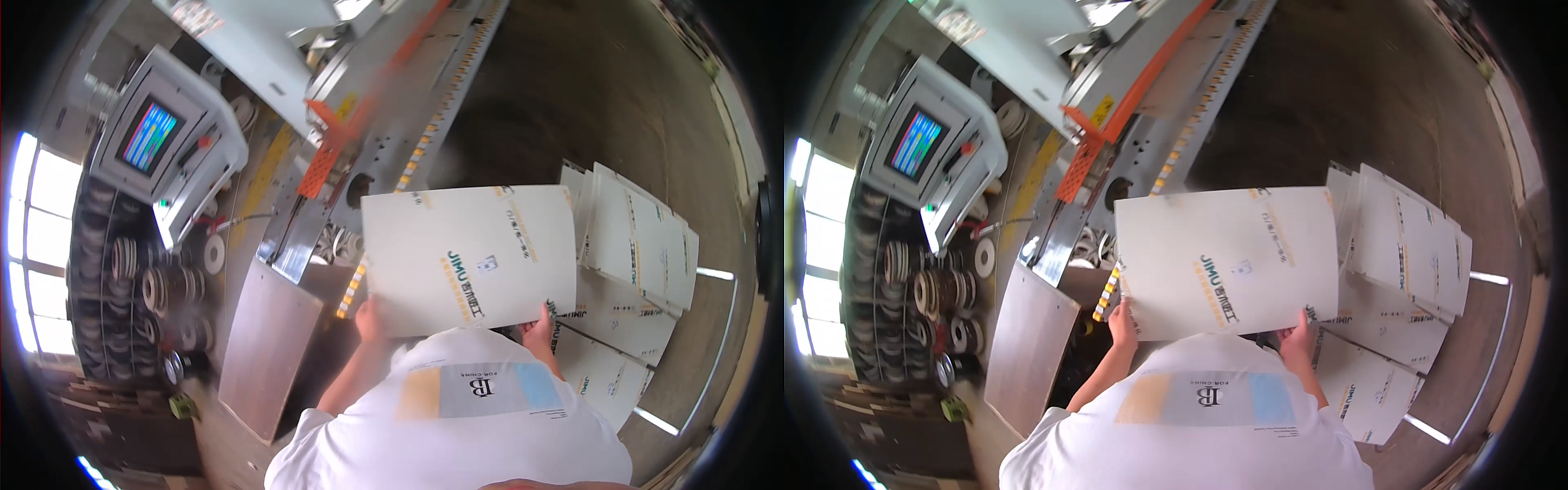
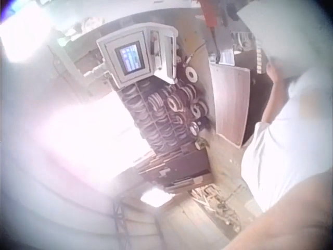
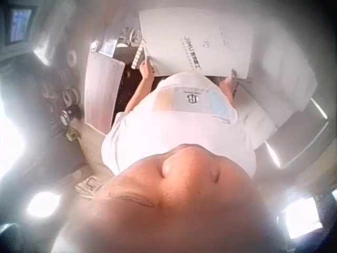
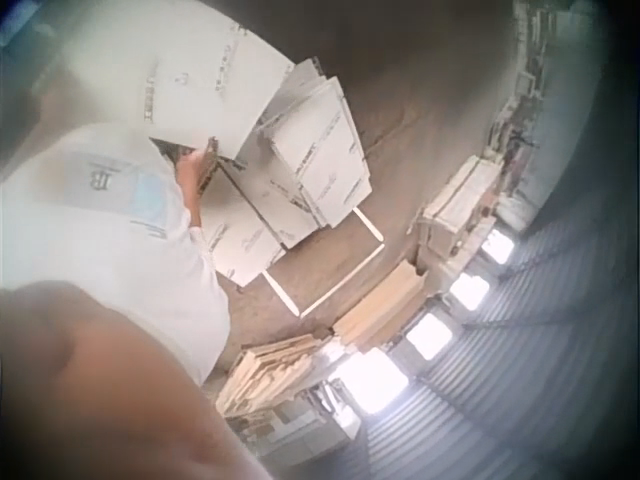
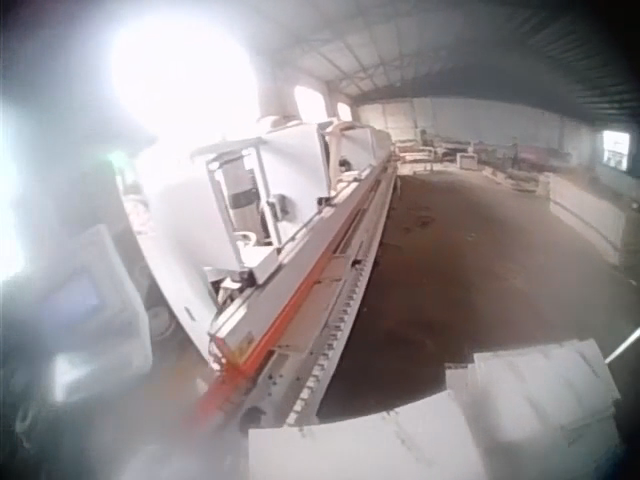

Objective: The person picks up rectangular white boards from a stack and feeds them one at a time into an automated edge-banding machine.

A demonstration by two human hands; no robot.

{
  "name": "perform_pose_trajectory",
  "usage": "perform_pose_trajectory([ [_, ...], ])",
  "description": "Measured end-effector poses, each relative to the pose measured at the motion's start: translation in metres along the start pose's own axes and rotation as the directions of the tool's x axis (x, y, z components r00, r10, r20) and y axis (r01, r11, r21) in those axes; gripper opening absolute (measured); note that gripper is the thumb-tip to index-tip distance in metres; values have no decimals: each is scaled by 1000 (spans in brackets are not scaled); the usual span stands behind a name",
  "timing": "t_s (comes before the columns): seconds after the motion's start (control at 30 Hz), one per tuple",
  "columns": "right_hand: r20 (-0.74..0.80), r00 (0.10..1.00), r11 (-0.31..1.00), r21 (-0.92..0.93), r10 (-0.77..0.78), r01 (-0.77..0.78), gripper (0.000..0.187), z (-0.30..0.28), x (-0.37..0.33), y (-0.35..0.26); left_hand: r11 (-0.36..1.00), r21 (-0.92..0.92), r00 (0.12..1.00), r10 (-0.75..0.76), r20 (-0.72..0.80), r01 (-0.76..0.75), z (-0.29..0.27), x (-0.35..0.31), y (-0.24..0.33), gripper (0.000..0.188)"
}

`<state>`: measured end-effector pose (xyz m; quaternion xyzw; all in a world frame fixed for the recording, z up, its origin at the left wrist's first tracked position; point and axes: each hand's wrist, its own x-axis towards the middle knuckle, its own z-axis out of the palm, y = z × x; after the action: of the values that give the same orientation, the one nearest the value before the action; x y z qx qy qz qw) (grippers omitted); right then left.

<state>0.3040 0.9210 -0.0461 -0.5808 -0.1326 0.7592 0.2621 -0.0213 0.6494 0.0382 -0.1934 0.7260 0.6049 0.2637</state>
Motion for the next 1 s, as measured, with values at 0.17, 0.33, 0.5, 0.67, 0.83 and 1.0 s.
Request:
perform_pose_trajectory([
  [0.17, 93, 994, 968, -247, 65, -40, 53, 80, 11, 8, 979, -182, 974, -122, -192, 86, -78, -2, -36, 41],
  [0.33, 230, 968, 913, -407, 99, 4, 43, 173, 17, 29, 949, -311, 936, -157, -314, 55, -130, -2, -85, 36],
  [0.5, 478, 864, 904, -422, 158, 68, 51, 246, 14, 53, 998, -41, 926, 22, -376, -40, -153, -3, -97, 46],
  [0.67, 658, 744, 944, -307, 117, 123, 55, 263, 6, 76, 508, 781, 690, 710, -141, -363, -136, -37, -68, 71],
  [0.83, 559, 792, 829, -544, 248, 125, 48, 215, 5, 99, 256, 749, 702, 611, 364, -611, -90, -41, -32, 78],
  [1.0, 431, 843, 488, -838, 323, 242, 41, 136, 38, 87, 109, 766, 669, 573, 473, -634, -52, -13, -6, 82],
])
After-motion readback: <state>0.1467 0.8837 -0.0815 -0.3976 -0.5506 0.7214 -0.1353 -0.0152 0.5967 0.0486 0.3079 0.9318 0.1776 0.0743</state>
